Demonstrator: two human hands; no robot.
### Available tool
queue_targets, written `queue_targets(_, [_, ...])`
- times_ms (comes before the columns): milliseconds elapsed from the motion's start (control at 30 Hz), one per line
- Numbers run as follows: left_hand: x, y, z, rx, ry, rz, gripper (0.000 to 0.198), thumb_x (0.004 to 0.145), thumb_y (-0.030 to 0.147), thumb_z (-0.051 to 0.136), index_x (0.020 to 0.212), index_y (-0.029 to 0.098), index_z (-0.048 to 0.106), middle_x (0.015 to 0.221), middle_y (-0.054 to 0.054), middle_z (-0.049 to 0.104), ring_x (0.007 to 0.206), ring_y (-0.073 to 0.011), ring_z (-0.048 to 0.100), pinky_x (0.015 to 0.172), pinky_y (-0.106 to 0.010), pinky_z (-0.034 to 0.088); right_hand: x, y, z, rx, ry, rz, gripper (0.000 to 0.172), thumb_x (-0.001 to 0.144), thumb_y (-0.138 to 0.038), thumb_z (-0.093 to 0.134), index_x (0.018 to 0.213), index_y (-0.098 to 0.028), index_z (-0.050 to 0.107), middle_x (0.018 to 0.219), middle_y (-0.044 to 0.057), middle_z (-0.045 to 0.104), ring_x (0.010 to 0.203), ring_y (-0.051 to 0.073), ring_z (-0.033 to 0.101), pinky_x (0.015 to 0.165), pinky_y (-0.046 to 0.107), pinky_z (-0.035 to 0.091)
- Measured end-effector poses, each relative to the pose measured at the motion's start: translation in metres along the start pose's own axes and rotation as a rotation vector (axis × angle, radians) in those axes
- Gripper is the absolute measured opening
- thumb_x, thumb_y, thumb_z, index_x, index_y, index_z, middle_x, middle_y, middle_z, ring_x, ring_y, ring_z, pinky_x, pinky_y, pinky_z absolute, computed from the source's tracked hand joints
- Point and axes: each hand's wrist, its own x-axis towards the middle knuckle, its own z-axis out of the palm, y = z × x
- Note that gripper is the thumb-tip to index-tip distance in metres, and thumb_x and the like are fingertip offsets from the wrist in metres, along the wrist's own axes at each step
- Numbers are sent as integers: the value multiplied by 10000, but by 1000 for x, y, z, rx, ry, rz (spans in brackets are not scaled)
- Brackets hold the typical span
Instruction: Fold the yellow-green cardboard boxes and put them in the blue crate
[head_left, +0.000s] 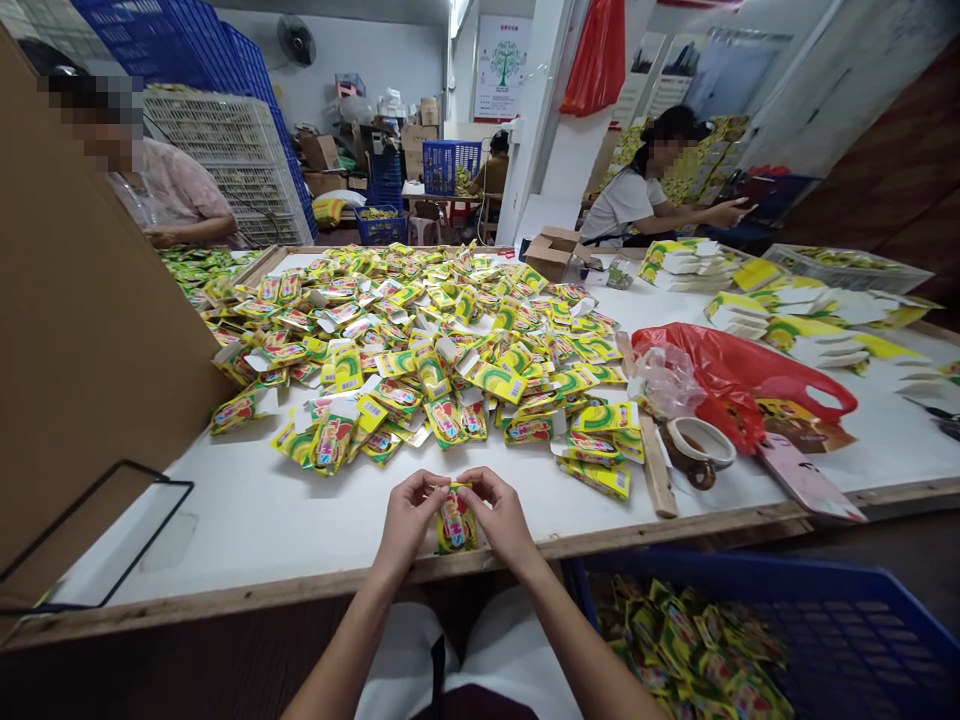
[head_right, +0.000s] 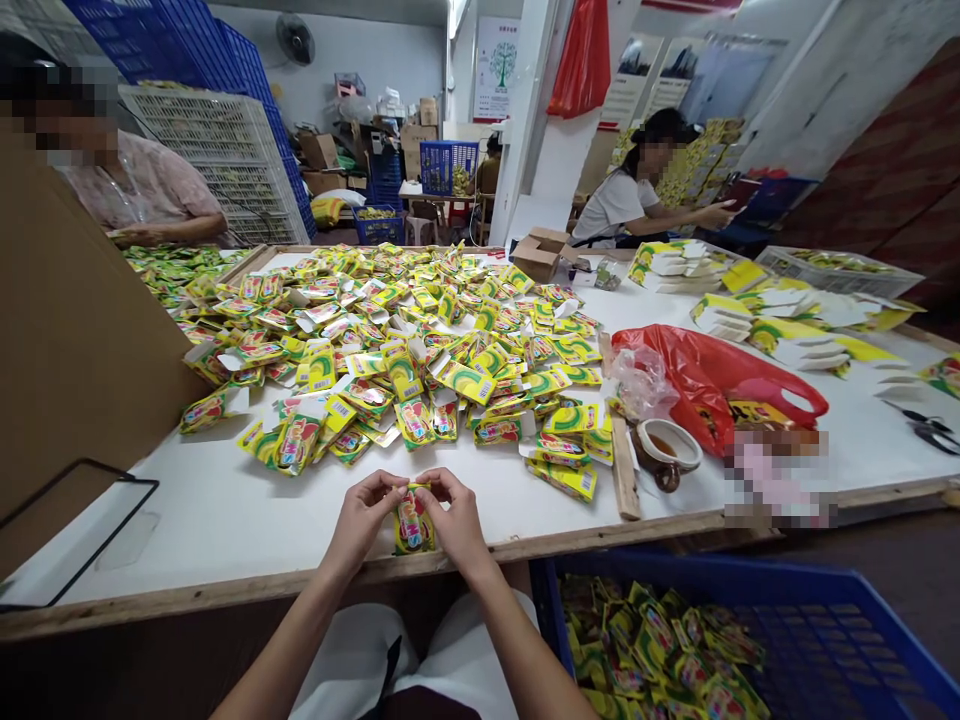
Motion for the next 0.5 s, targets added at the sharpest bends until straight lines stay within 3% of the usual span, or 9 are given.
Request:
queue_targets(200, [-10,-5,-1,82,-58,47,186,774,316,618,863,155,643,815,-50,660,737,-166,607,676,-268,481,1,0,3,-25,-2,6,139,802,-310,605,842,-180,635,772,12,646,689,154,592,660,253,478])
queue_targets(333, [-19,-5,6,81,-141,49,378,787,295,608,1139,208,503,907,-38,634,797,-168,626,715,-289,500,1,-8,5,-52,-12,6,135,790,-290,606,862,-180,635,786,18,660,701,163,605,677,262,483])
queue_targets(400, [-18,-1,2,110,-145,73,506,775,289,623,1231,234,411,962,-44,619,823,-169,629,731,-305,508,-3,-21,-11,-120,11,-14,143,803,-303,581,857,-183,636,811,32,668,746,180,614,706,274,484])
queue_targets(500, [-2,8,-26,278,18,194,465,790,304,602,1212,229,423,1044,-72,597,914,-191,612,795,-348,497,-17,-44,-70,-323,97,-7,215,838,-363,511,855,-188,635,862,58,677,802,208,620,722,292,480])
